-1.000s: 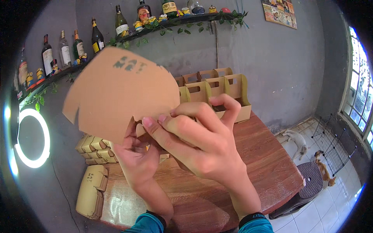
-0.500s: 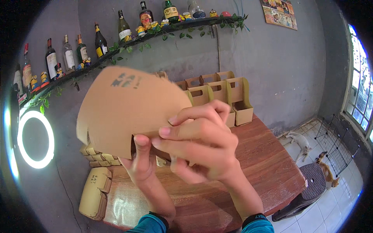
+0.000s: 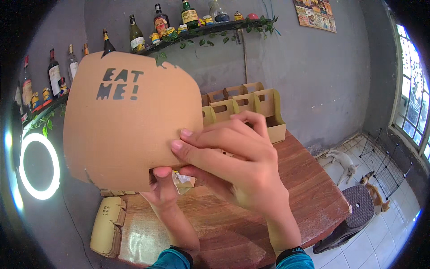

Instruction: The recorder folds and assembles flat cardboard pastry boxes at a table.

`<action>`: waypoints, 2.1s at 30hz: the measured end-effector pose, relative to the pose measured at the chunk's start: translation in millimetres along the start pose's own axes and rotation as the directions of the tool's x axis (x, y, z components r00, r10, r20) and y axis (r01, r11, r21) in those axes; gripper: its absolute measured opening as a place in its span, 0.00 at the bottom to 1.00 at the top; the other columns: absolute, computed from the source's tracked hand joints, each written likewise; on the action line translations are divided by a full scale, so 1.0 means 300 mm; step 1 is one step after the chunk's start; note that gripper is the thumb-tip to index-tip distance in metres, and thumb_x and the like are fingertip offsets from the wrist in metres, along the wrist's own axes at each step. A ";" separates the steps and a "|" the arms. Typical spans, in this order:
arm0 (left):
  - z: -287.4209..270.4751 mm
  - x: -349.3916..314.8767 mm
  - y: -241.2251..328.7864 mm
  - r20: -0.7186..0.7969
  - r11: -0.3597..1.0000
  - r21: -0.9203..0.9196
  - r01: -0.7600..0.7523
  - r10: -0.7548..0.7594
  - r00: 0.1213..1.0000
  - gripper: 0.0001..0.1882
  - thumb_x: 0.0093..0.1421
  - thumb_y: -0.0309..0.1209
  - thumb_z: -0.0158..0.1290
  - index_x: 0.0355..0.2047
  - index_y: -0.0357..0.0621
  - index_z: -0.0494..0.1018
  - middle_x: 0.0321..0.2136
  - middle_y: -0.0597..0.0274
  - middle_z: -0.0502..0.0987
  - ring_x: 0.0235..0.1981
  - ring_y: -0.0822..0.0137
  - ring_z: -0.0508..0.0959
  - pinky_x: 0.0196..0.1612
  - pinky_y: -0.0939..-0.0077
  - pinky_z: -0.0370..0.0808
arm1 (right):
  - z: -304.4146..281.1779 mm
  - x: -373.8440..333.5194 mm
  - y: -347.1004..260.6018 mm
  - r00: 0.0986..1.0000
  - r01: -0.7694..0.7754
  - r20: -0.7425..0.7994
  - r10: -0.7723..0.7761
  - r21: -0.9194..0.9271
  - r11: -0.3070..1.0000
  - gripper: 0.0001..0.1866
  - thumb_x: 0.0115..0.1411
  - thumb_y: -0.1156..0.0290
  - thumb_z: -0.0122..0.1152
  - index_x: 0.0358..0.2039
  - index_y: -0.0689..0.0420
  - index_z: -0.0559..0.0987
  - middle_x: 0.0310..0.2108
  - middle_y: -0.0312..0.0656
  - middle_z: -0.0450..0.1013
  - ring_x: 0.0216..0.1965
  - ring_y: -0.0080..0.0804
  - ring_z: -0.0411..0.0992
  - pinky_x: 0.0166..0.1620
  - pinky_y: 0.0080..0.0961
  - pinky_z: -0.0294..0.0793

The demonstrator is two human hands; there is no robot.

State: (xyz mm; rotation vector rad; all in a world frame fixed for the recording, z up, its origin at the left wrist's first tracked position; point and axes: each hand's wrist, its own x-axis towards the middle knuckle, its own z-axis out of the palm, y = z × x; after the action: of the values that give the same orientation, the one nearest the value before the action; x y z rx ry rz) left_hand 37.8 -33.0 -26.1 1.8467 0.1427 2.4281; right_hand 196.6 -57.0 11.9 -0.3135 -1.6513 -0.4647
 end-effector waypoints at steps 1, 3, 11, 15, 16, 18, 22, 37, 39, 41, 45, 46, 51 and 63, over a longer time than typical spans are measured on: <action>-0.010 -0.002 -0.003 0.022 0.996 0.083 -0.020 0.018 1.000 0.14 0.58 0.33 0.65 0.41 0.39 0.78 0.39 0.56 0.82 0.36 0.65 0.81 0.42 0.71 0.77 | -0.011 0.004 -0.017 0.999 -0.022 0.046 0.028 -0.115 0.993 0.15 0.47 0.60 0.74 0.35 0.53 0.86 0.33 0.35 0.80 0.35 0.29 0.77 0.46 0.31 0.67; -0.019 -0.009 0.000 0.049 0.986 0.161 -0.041 0.033 0.998 0.14 0.57 0.36 0.65 0.40 0.41 0.79 0.38 0.58 0.82 0.35 0.66 0.81 0.42 0.72 0.77 | -0.018 0.001 -0.029 0.994 -0.042 0.086 0.064 -0.235 0.971 0.15 0.46 0.58 0.73 0.34 0.49 0.86 0.31 0.29 0.80 0.32 0.24 0.76 0.49 0.31 0.62; -0.010 -0.010 0.043 0.138 0.927 0.164 0.337 -0.360 0.923 0.17 0.56 0.44 0.65 0.36 0.44 0.80 0.35 0.63 0.83 0.33 0.69 0.81 0.38 0.75 0.76 | -0.018 -0.007 -0.014 0.983 -0.135 0.097 0.157 -0.202 0.970 0.10 0.44 0.61 0.77 0.27 0.46 0.84 0.24 0.24 0.76 0.24 0.21 0.67 0.43 0.30 0.51; 0.019 0.003 0.019 0.069 0.961 0.238 0.140 -0.161 0.984 0.18 0.59 0.44 0.63 0.36 0.41 0.80 0.34 0.61 0.83 0.33 0.67 0.81 0.38 0.73 0.77 | -0.010 -0.015 0.001 0.984 -0.137 0.082 0.159 -0.234 0.963 0.10 0.43 0.65 0.78 0.27 0.47 0.84 0.25 0.25 0.77 0.26 0.20 0.70 0.45 0.29 0.52; 0.004 -0.009 -0.015 0.023 0.970 0.237 0.043 -0.049 0.999 0.18 0.60 0.44 0.61 0.36 0.39 0.79 0.34 0.60 0.83 0.33 0.65 0.81 0.39 0.72 0.77 | -0.004 -0.018 0.005 0.987 -0.145 0.055 0.152 -0.120 0.982 0.09 0.46 0.66 0.75 0.29 0.46 0.83 0.26 0.24 0.75 0.27 0.20 0.70 0.46 0.34 0.50; -0.003 -0.014 -0.035 -0.024 0.969 0.241 -0.054 0.062 0.998 0.18 0.62 0.43 0.60 0.35 0.38 0.79 0.33 0.60 0.82 0.34 0.64 0.81 0.40 0.72 0.76 | 0.000 -0.019 0.011 0.988 -0.149 0.029 0.149 -0.004 0.989 0.08 0.50 0.67 0.73 0.31 0.46 0.82 0.28 0.24 0.74 0.28 0.20 0.70 0.47 0.38 0.49; 0.027 -0.008 -0.035 -0.033 0.975 0.209 -0.073 0.082 0.996 0.17 0.63 0.42 0.59 0.35 0.37 0.78 0.36 0.58 0.81 0.36 0.63 0.80 0.42 0.69 0.76 | -0.008 -0.018 0.004 0.992 -0.126 0.019 0.128 -0.097 0.987 0.10 0.46 0.68 0.75 0.25 0.48 0.79 0.29 0.26 0.77 0.29 0.21 0.73 0.49 0.37 0.51; 0.041 0.037 -0.024 0.039 0.979 0.098 0.179 -0.184 0.982 0.14 0.59 0.35 0.65 0.33 0.34 0.78 0.34 0.62 0.79 0.35 0.71 0.77 0.41 0.75 0.74 | -0.023 -0.003 0.048 1.000 0.020 0.000 -0.020 -0.078 0.997 0.20 0.38 0.75 0.75 0.35 0.57 0.80 0.36 0.42 0.80 0.33 0.33 0.77 0.41 0.27 0.67; 0.033 0.041 -0.030 0.044 0.978 0.053 0.203 -0.205 0.978 0.15 0.59 0.35 0.65 0.35 0.33 0.77 0.34 0.62 0.79 0.35 0.71 0.76 0.41 0.75 0.74 | -0.029 -0.002 0.041 0.996 0.076 -0.045 -0.078 -0.048 0.996 0.22 0.37 0.76 0.74 0.37 0.58 0.80 0.36 0.45 0.80 0.33 0.34 0.77 0.39 0.27 0.69; 0.020 0.041 -0.042 0.045 0.970 -0.008 0.245 -0.244 0.969 0.17 0.60 0.35 0.64 0.40 0.32 0.76 0.35 0.62 0.79 0.35 0.71 0.76 0.42 0.74 0.74 | -0.059 0.015 0.016 0.997 0.053 -0.047 -0.056 -0.061 0.997 0.22 0.36 0.74 0.76 0.37 0.58 0.82 0.37 0.48 0.79 0.34 0.35 0.77 0.37 0.27 0.73; 0.018 0.036 -0.019 0.177 0.965 0.013 0.261 -0.259 0.950 0.18 0.66 0.35 0.56 0.48 0.32 0.72 0.37 0.60 0.79 0.39 0.73 0.77 0.48 0.75 0.73 | -0.064 0.021 -0.016 0.990 0.061 0.132 -0.042 -0.141 0.988 0.21 0.38 0.75 0.76 0.37 0.56 0.84 0.35 0.45 0.80 0.33 0.34 0.77 0.38 0.28 0.75; 0.023 0.031 -0.016 0.210 0.954 -0.028 0.300 -0.287 0.934 0.17 0.67 0.33 0.55 0.49 0.32 0.71 0.40 0.59 0.78 0.41 0.73 0.76 0.48 0.75 0.73 | -0.034 0.011 -0.008 0.994 0.025 0.112 -0.010 -0.131 0.991 0.19 0.39 0.76 0.75 0.37 0.55 0.85 0.34 0.43 0.80 0.32 0.33 0.77 0.37 0.28 0.75; 0.009 0.023 0.015 0.276 0.771 -0.290 0.567 -0.500 0.821 0.15 0.64 0.24 0.56 0.51 0.32 0.72 0.40 0.62 0.79 0.43 0.73 0.77 0.46 0.79 0.73 | -0.012 -0.025 0.037 0.996 -0.084 0.015 0.086 -0.089 0.992 0.18 0.42 0.79 0.72 0.37 0.55 0.86 0.32 0.39 0.80 0.29 0.29 0.76 0.32 0.23 0.76; -0.007 0.081 -0.007 0.423 0.696 -0.255 0.671 -0.544 0.725 0.14 0.63 0.24 0.57 0.47 0.30 0.73 0.39 0.59 0.80 0.40 0.77 0.78 0.44 0.82 0.74 | -0.005 -0.025 0.055 0.994 0.100 -0.004 -0.105 -0.287 0.953 0.22 0.36 0.75 0.64 0.37 0.58 0.84 0.28 0.35 0.75 0.23 0.26 0.71 0.23 0.20 0.70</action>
State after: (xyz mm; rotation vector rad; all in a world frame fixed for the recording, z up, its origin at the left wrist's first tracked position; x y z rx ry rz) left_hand 29.3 -27.8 -3.9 1.6197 0.1979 1.5409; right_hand 206.6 -42.9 6.5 -0.4373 -1.5867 -0.7870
